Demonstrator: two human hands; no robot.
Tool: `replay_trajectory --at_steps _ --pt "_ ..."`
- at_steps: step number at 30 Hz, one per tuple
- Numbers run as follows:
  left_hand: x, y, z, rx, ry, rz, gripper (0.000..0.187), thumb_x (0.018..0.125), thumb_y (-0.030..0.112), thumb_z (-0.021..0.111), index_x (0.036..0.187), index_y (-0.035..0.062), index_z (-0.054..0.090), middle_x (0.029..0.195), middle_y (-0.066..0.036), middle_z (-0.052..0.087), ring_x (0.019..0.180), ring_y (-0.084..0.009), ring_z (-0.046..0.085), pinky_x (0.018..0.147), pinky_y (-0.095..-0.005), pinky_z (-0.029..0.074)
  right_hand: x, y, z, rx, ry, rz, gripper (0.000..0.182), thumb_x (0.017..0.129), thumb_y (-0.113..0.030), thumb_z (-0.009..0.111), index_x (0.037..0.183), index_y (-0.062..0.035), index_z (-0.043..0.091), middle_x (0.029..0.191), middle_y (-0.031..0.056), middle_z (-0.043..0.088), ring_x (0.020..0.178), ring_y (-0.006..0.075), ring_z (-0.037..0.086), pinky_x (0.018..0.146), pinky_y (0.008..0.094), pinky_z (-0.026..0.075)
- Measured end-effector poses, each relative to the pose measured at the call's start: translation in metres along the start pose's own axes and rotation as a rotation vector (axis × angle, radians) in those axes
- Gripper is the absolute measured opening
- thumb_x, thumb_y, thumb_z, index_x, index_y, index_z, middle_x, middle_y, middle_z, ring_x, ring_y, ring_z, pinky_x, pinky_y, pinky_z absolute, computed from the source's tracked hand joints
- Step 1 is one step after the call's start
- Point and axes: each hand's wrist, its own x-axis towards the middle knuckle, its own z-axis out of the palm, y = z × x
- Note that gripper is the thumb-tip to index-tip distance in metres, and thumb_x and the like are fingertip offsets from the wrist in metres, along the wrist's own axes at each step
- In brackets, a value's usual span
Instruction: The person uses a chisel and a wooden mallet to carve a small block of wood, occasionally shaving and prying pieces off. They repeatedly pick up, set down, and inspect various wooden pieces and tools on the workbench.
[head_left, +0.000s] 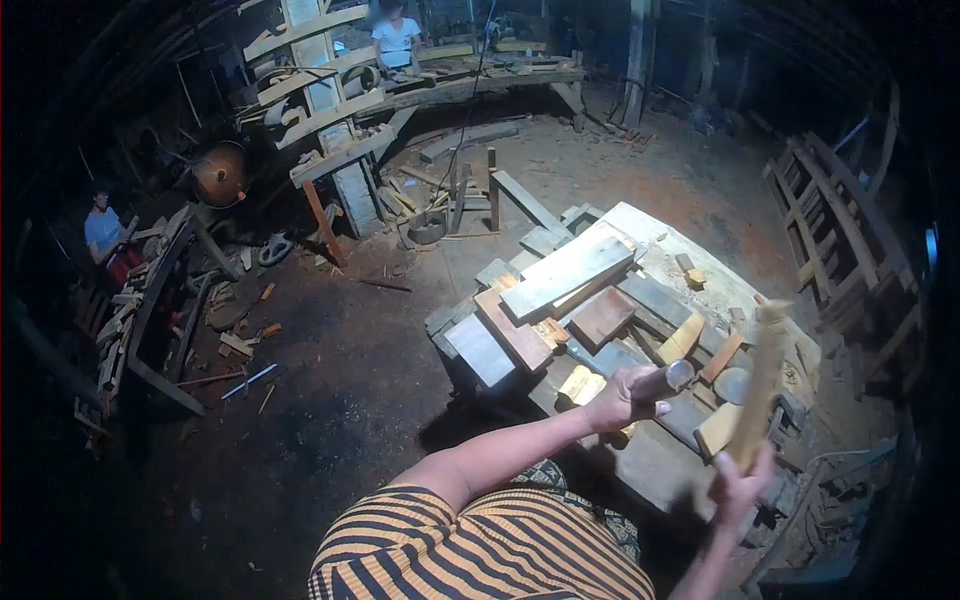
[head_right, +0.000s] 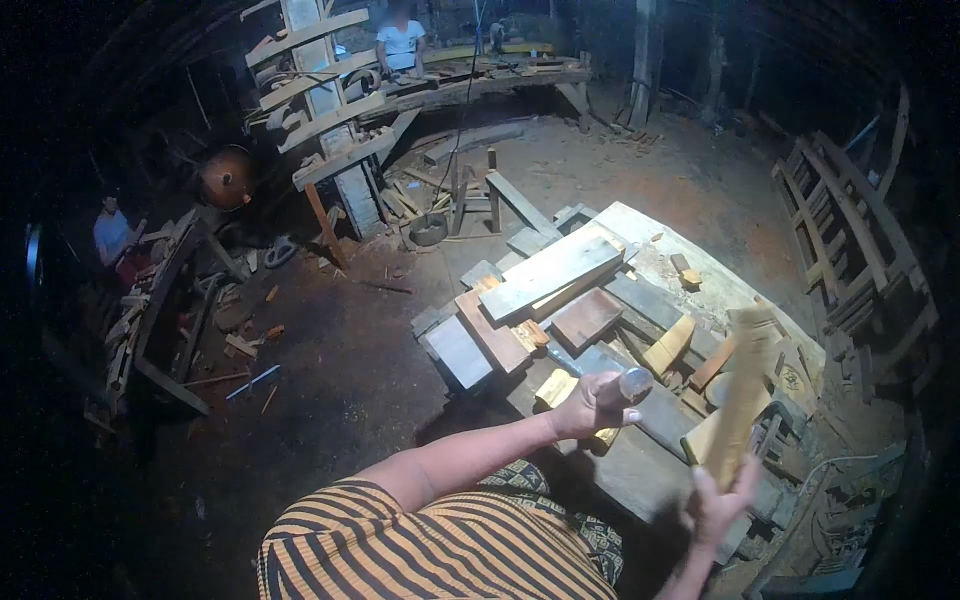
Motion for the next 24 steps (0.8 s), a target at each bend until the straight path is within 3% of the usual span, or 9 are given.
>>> replay_trajectory --at_steps 2,4,8,10,15,16,18,19,24 --pt "0.000 0.003 0.001 0.005 -0.028 -0.062 0.025 0.075 0.013 0.074 0.093 0.0037 0.059 0.076 0.001 0.051 0.072 -0.0072 0.048 0.064 -0.0250 0.040 0.000 -0.061 -0.003 0.137 0.145 -0.078 0.052 0.069 -0.012 0.064 0.117 -0.0030 0.046 0.093 0.0072 0.053 0.080 0.0156 0.052 0.070 0.0278 0.044" --pt "0.003 0.007 0.005 0.007 -0.055 -0.105 0.024 0.075 0.014 0.074 0.090 0.0037 0.059 0.075 0.001 0.051 0.071 -0.0082 0.048 0.064 -0.0257 0.040 0.014 -0.057 -0.024 0.581 0.135 0.117 0.061 0.067 -0.015 0.066 0.122 -0.0027 0.042 0.093 0.0093 0.053 0.078 0.0156 0.052 0.066 0.0262 0.043" --pt "0.003 0.005 0.009 0.027 -0.065 -0.005 0.021 0.073 0.012 0.074 0.085 0.0042 0.058 0.074 -0.002 0.053 0.070 -0.0102 0.051 0.063 -0.0272 0.041 0.002 -0.080 -0.020 -0.202 -0.212 -0.253 0.070 0.055 -0.019 0.073 0.118 -0.0009 0.048 0.091 0.0071 0.052 0.080 0.0183 0.053 0.072 0.0291 0.044" --pt "0.003 0.004 0.010 0.035 -0.082 -0.030 0.022 0.073 0.013 0.074 0.084 0.0042 0.058 0.072 -0.003 0.053 0.069 -0.0109 0.051 0.062 -0.0276 0.041 0.003 -0.109 -0.010 -0.173 -0.421 -0.025 0.066 0.052 -0.012 0.069 0.114 -0.0012 0.051 0.088 0.0050 0.052 0.080 0.0190 0.053 0.074 0.0288 0.044" --pt "0.003 -0.007 0.013 0.064 -0.064 0.032 0.025 0.071 0.015 0.075 0.079 0.0040 0.055 0.068 -0.004 0.050 0.065 -0.0128 0.048 0.060 -0.0285 0.039 -0.005 -0.114 -0.013 0.213 -0.081 -0.037 0.049 0.058 -0.008 0.062 0.105 -0.0035 0.050 0.083 0.0025 0.050 0.068 0.0079 0.048 0.059 0.0228 0.041" --pt "0.003 -0.007 0.013 0.065 -0.063 0.032 0.025 0.071 0.015 0.075 0.079 0.0040 0.055 0.068 -0.004 0.050 0.065 -0.0128 0.048 0.060 -0.0285 0.039 -0.005 -0.094 -0.019 0.324 -0.024 0.186 0.054 0.057 -0.010 0.066 0.108 -0.0042 0.050 0.083 0.0019 0.049 0.070 0.0094 0.047 0.065 0.0254 0.043" --pt "0.004 -0.006 0.012 0.051 -0.095 -0.005 0.024 0.071 0.014 0.074 0.080 0.0040 0.054 0.069 -0.003 0.050 0.066 -0.0121 0.048 0.061 -0.0285 0.039 -0.007 -0.073 -0.011 -0.035 -0.204 -0.176 0.063 0.055 -0.013 0.073 0.113 -0.0036 0.050 0.086 0.0035 0.051 0.079 0.0126 0.050 0.076 0.0294 0.044" --pt "0.004 -0.004 0.011 0.051 -0.096 -0.003 0.024 0.071 0.014 0.074 0.080 0.0040 0.054 0.069 -0.003 0.050 0.066 -0.0121 0.048 0.061 -0.0285 0.039 -0.013 -0.103 0.003 -0.159 -0.390 0.082 0.074 0.052 -0.016 0.078 0.118 -0.0028 0.049 0.095 0.0054 0.055 0.089 0.0155 0.053 0.085 0.0312 0.042" --pt "0.005 -0.009 0.007 0.004 -0.063 0.000 0.028 0.074 0.013 0.076 0.095 0.0041 0.060 0.080 -0.001 0.058 0.075 -0.0086 0.053 0.068 -0.0255 0.043 0.001 -0.073 -0.004 -0.010 -0.342 0.025 0.065 0.060 -0.015 0.073 0.118 -0.0009 0.047 0.099 0.0062 0.056 0.088 0.0177 0.057 0.082 0.0315 0.045"
